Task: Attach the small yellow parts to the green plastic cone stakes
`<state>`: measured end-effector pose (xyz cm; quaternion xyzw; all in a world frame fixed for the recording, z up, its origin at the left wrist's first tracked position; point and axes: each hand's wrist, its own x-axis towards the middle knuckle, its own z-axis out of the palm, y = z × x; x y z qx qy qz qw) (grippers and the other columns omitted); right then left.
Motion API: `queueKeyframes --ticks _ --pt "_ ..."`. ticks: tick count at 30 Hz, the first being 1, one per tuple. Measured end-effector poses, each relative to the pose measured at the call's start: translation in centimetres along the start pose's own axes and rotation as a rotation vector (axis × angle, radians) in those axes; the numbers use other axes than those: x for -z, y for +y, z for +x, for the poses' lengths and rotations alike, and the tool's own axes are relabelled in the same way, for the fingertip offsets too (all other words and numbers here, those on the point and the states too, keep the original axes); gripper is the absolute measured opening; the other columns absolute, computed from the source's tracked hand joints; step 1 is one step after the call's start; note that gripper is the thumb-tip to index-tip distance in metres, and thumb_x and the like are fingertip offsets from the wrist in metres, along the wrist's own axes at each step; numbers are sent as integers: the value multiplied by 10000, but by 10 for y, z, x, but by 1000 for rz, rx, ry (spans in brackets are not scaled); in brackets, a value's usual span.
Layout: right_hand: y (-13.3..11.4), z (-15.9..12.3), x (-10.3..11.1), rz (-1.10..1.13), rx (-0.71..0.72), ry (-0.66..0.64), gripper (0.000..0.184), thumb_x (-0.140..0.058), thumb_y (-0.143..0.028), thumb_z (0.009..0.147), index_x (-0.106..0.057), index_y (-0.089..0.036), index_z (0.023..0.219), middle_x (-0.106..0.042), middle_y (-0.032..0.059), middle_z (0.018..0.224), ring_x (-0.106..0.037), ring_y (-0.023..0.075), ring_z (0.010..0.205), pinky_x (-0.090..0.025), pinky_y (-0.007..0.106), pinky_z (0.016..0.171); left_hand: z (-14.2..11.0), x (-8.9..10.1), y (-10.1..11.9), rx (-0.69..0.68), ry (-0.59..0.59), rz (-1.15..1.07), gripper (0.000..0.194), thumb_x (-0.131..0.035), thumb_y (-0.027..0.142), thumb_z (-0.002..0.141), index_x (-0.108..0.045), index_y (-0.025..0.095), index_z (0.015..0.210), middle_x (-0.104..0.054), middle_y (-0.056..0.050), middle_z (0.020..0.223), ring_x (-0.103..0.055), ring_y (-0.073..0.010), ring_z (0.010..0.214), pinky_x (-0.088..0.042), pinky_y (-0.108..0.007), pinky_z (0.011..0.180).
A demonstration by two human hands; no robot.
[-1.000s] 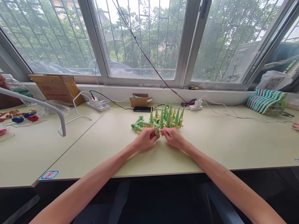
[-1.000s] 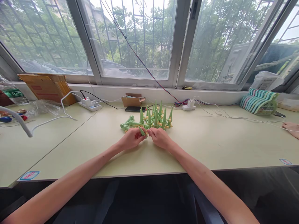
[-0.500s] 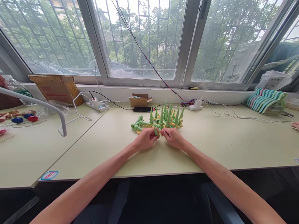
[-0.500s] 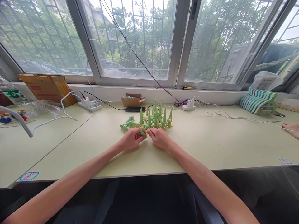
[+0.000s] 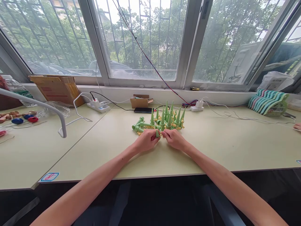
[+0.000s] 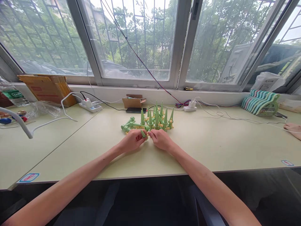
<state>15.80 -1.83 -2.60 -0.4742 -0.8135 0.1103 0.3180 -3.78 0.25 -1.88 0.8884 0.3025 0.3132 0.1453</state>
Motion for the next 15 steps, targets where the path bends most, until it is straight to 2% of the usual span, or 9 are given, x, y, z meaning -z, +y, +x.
queueKeyframes --ticks 7,15 --pt "-2 -1 1 -22 -12 -9 387 -383 -306 984 -491 -178 635 -533 -6 576 -430 102 528 -263 242 553 0 0 -1 -6 -8 -2 88 -552 207 849 -599 165 788 -480 46 561 -419 -98 537 -342 -243 583" --pt "-1 0 -1 -60 -5 8 431 -385 -325 973 -412 -180 568 -421 -25 511 -306 96 490 -221 255 523 0 1 0 -10 -29 -6 94 -546 189 838 -620 166 786 -527 30 600 -446 -99 547 -352 -238 577"
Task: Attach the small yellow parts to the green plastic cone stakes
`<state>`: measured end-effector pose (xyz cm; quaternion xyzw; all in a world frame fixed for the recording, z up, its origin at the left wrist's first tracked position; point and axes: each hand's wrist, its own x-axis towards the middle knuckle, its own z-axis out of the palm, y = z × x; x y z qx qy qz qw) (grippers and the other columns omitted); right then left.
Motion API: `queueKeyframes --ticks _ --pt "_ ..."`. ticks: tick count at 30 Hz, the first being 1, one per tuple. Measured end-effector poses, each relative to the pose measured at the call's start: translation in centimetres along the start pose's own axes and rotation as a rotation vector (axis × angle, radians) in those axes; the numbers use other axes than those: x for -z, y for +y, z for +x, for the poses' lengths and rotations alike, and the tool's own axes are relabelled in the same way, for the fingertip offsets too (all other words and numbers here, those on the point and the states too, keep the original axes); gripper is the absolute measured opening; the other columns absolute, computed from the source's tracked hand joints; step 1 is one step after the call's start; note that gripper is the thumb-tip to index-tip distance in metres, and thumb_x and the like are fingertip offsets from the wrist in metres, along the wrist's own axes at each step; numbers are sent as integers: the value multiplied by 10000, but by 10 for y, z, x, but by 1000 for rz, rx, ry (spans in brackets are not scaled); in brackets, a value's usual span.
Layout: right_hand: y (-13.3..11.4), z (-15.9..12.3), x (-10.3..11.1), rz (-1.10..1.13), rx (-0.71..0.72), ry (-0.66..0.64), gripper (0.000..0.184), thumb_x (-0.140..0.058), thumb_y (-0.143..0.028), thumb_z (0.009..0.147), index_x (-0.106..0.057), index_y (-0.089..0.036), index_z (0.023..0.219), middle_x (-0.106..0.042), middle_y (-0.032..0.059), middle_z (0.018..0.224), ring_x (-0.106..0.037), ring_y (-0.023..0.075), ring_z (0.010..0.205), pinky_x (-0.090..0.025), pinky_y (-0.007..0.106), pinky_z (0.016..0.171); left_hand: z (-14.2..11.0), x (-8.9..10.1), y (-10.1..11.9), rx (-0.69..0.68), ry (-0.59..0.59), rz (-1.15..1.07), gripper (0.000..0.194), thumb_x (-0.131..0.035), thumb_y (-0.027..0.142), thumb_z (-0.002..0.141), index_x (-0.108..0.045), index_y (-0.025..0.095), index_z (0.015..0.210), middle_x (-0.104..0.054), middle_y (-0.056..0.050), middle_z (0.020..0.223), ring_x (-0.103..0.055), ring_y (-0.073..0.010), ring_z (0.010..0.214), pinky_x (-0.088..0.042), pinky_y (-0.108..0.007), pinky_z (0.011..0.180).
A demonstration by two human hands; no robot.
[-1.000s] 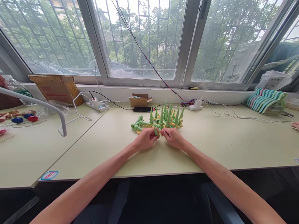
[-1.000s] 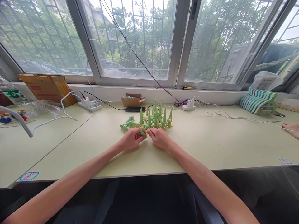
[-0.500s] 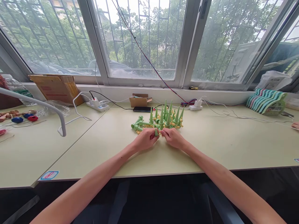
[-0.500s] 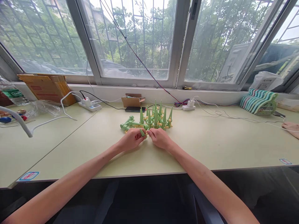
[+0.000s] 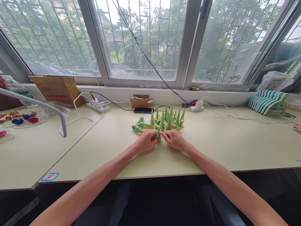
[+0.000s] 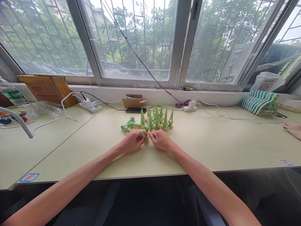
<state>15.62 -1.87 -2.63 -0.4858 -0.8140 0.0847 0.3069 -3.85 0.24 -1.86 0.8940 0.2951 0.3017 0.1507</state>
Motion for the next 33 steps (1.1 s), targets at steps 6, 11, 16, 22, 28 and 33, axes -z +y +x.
queueKeyframes --ticks 6,11,16,22,28,33 --pt "1 -1 0 27 12 1 394 -390 -318 980 -489 -179 625 -504 -9 562 -395 103 521 -268 240 551 0 -1 0 5 11 8 100 -542 184 825 -590 170 738 -492 40 570 -415 -97 529 -348 -239 569" --pt "0 -1 1 94 50 16 270 -415 -300 977 -549 -191 770 -528 -22 604 -418 108 543 -293 227 559 0 -2 -2 25 5 8 93 -543 184 807 -580 171 723 -483 39 562 -403 -97 519 -338 -243 556" --pt "1 -1 1 141 72 19 241 -420 -303 975 -559 -190 814 -534 -21 626 -435 112 558 -315 227 568 0 -3 -3 33 5 12 95 -537 182 800 -568 174 710 -481 38 560 -402 -99 515 -331 -242 542" --pt "0 -2 2 162 75 14 211 -437 -302 969 -567 -193 843 -549 -27 632 -445 109 557 -324 225 574 0 -3 -3 44 -1 18 111 -535 190 801 -553 175 692 -481 36 564 -405 -101 521 -329 -241 542" --pt "0 -2 3 183 72 0 197 -443 -315 968 -580 -193 898 -545 -34 612 -444 111 537 -332 227 568 -1 -2 -2 43 2 12 118 -544 192 802 -540 174 684 -467 41 561 -386 -97 517 -314 -239 534" --pt "-1 -2 4 197 69 -11 181 -444 -315 967 -579 -196 971 -560 -34 614 -450 113 531 -342 227 569 -1 -2 -2 36 10 -1 115 -540 178 806 -552 170 691 -465 44 558 -384 -91 517 -319 -235 538"
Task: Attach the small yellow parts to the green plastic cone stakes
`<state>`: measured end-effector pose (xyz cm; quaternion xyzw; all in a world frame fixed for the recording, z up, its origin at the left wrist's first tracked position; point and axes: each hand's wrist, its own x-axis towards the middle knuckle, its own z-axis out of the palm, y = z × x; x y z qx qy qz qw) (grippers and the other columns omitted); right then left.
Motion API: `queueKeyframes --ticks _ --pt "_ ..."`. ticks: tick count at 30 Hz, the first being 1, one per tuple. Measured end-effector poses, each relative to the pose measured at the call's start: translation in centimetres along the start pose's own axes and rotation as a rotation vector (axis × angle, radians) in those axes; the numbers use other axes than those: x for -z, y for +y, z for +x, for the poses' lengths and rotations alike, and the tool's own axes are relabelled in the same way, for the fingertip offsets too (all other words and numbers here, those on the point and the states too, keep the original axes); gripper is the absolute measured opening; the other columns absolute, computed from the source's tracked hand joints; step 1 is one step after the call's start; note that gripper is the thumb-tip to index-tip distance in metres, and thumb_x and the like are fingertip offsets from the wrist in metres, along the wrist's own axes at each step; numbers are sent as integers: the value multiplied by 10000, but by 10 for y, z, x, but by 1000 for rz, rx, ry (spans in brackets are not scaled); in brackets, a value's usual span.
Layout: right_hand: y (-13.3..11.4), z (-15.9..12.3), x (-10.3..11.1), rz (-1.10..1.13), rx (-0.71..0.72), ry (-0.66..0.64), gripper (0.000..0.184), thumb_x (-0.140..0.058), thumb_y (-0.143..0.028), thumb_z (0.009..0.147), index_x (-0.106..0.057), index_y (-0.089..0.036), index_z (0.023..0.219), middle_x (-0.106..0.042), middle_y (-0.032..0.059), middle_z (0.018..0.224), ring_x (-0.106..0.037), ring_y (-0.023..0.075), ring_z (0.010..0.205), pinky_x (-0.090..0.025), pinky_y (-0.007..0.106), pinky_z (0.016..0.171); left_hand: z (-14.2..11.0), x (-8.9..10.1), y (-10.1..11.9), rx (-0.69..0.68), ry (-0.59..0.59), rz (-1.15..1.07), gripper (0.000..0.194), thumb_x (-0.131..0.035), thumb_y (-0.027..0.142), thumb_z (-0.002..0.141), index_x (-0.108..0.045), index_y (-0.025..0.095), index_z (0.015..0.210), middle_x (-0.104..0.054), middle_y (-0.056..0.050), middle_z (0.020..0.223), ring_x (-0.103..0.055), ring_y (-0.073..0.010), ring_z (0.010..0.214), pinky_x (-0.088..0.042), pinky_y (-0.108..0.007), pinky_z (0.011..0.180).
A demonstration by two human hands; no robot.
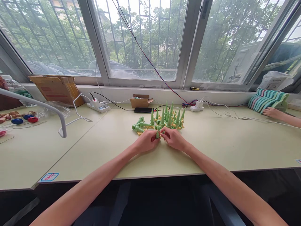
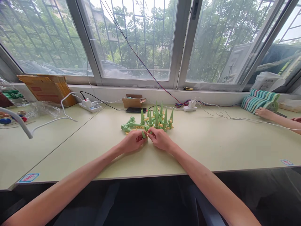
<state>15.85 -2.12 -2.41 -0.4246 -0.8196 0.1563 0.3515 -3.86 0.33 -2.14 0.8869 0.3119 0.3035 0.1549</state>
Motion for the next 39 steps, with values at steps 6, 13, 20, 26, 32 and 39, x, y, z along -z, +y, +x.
queueKeyframes --ticks 6,13,20,26,32,39 --pt "1 0 0 15 11 -13 159 -497 -283 941 -573 -204 1056 -596 -31 666 -492 111 562 -348 220 579 1 3 2 32 6 -70 97 -548 198 817 -633 159 792 -507 38 566 -423 -88 519 -353 -225 549" --pt "1 0 0 32 16 -24 194 -532 -241 915 -600 -205 1094 -610 -27 686 -512 112 586 -366 219 600 2 4 3 55 13 -88 125 -551 221 824 -650 145 815 -525 27 576 -429 -84 514 -358 -212 529" --pt "5 1 -1 50 -11 -22 186 -618 -182 853 -652 -205 1035 -635 -32 674 -513 99 576 -376 213 604 2 5 5 59 9 -64 118 -556 201 800 -661 146 799 -531 18 581 -439 -95 530 -360 -220 531" --pt "5 1 -1 38 -15 -12 163 -646 -194 841 -673 -203 1001 -657 -25 684 -525 98 576 -385 214 603 2 5 5 45 14 -52 117 -549 201 797 -653 150 780 -522 24 575 -437 -93 528 -355 -221 536" --pt "5 1 -2 43 -29 -7 155 -662 -203 833 -684 -193 986 -665 -19 674 -533 103 571 -391 221 604 2 6 4 38 -1 -49 103 -545 182 784 -645 156 788 -510 32 577 -430 -92 529 -344 -223 540" --pt "7 1 -3 45 -21 3 156 -666 -200 831 -693 -182 983 -665 -14 669 -537 104 571 -401 224 608 1 6 4 26 -26 -41 98 -539 165 782 -635 159 799 -498 33 582 -426 -98 539 -333 -231 544"
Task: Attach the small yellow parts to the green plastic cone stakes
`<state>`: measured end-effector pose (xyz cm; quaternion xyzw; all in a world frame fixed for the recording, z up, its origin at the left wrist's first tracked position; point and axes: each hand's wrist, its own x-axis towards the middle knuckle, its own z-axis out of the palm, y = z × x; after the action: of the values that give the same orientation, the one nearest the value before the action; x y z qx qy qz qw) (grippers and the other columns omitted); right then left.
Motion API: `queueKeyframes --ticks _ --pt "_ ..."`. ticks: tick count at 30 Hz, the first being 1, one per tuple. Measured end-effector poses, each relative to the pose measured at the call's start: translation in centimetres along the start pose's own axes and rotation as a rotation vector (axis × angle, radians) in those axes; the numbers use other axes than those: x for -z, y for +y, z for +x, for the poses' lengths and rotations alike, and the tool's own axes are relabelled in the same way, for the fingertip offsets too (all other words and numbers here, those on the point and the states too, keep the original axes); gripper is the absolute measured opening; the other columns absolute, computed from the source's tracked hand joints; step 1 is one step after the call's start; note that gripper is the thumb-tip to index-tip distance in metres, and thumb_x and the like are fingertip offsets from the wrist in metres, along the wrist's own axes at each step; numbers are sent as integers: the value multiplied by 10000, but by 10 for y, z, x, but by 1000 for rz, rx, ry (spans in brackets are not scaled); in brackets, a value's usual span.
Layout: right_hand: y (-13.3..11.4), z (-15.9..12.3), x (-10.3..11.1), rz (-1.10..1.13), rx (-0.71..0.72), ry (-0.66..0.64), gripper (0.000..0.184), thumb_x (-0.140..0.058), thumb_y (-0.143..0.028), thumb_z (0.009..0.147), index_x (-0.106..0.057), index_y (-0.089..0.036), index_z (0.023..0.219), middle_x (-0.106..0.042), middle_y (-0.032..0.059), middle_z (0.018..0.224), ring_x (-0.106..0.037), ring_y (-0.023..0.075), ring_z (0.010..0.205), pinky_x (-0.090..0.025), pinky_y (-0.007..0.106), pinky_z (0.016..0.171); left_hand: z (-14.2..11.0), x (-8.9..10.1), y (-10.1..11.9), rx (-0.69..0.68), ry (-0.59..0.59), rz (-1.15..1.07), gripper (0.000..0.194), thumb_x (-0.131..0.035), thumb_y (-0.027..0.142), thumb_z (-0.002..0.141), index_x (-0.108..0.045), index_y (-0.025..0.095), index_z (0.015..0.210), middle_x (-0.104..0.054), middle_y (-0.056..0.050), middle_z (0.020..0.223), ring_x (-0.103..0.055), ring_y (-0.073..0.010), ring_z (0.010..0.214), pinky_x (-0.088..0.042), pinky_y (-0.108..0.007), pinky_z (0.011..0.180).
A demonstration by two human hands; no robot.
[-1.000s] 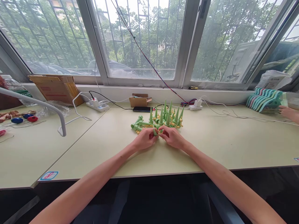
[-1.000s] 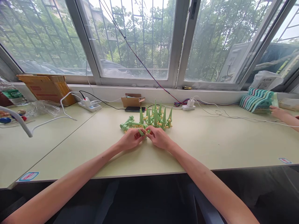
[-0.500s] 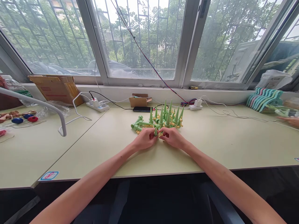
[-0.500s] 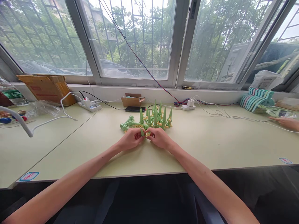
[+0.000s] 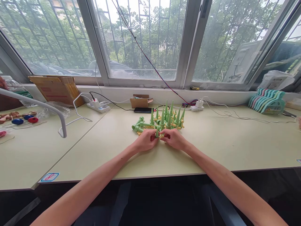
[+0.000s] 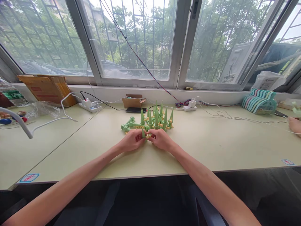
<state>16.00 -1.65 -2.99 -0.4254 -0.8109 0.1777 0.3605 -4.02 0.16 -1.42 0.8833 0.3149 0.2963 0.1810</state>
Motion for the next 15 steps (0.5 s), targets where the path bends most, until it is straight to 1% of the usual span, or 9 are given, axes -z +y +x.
queueKeyframes --ticks 11,15 --pt "0 0 0 6 19 2 153 -666 -167 826 -698 -175 976 -655 -21 645 -534 97 551 -397 213 589 0 -2 -3 -27 12 29 78 -532 160 797 -593 164 749 -487 38 574 -416 -101 539 -322 -237 551" --pt "1 -1 0 -3 28 6 151 -668 -166 827 -698 -174 975 -656 -19 645 -535 98 555 -398 213 592 -1 -3 -4 -32 16 29 82 -534 171 809 -598 164 760 -491 37 575 -420 -102 539 -319 -238 551"
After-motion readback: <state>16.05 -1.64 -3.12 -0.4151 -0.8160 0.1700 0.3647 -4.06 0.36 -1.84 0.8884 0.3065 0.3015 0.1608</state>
